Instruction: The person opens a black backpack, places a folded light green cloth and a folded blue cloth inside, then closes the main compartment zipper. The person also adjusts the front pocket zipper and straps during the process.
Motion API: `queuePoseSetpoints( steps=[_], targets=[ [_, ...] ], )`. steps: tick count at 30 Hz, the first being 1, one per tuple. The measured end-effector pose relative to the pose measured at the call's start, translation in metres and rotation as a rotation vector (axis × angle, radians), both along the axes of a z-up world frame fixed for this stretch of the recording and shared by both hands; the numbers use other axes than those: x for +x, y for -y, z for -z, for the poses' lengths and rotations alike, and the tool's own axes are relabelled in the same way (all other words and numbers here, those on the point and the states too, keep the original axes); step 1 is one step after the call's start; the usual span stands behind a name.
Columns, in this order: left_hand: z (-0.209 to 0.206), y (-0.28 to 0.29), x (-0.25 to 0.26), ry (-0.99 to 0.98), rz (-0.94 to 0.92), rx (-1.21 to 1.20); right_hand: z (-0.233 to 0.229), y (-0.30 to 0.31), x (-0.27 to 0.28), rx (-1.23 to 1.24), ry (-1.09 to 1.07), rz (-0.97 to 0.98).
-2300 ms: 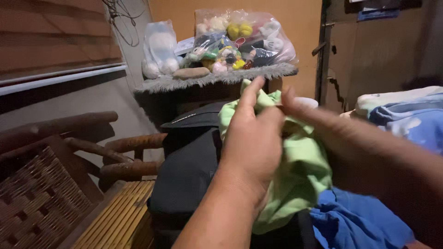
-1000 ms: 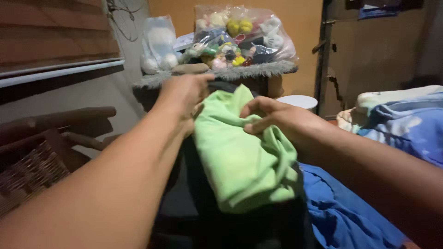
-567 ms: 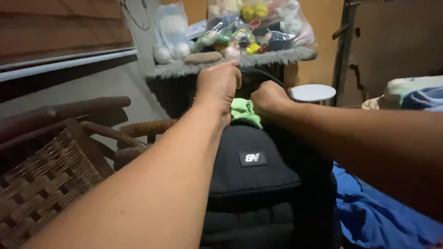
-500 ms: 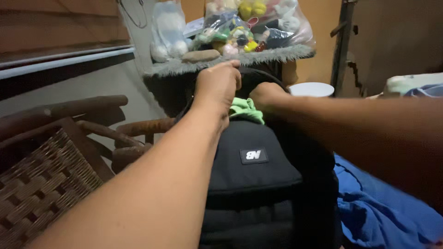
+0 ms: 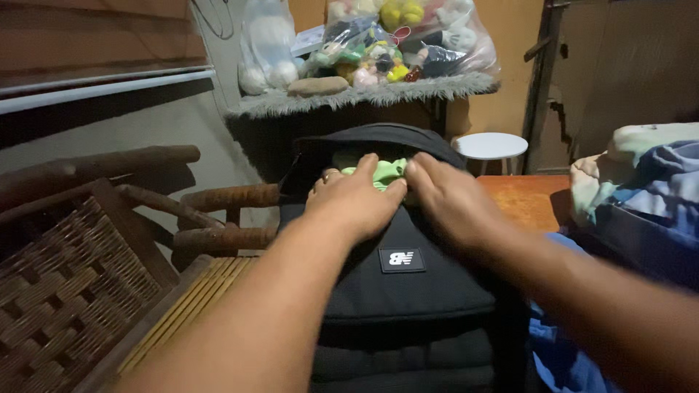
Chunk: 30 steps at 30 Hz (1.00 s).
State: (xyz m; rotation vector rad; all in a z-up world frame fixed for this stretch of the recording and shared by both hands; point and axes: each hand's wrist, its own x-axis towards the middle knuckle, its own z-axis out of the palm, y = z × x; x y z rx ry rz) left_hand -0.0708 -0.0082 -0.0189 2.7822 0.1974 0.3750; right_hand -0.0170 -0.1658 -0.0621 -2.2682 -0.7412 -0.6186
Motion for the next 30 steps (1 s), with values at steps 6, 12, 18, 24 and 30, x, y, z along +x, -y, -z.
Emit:
queuePoseSetpoints(
  steps=[6, 12, 18, 24, 30],
  targets=[
    [-0.031, 0.02, 0.008, -0.26, -0.094, -0.015, 0.006, 0.001, -0.061, -0.033, -0.039, 0.222],
    [-0.033, 0.037, 0.028, -0.32, -0.084, 0.137, -0.003, 0.004, -0.065, -0.013, -0.127, 0.272],
    [-0.028, 0.047, 0.044, -0.355, -0.066, 0.158, 0.001, -0.002, -0.071, -0.005, -0.128, 0.262],
    [-0.024, 0.055, 0.048, -0.358, -0.038, 0.174, 0.017, -0.003, -0.071, 0.07, 0.039, 0.199],
    [-0.022, 0.048, 0.039, -0.326, -0.029, 0.179, 0.024, 0.002, -0.067, 0.056, 0.04, 0.172]
  ],
)
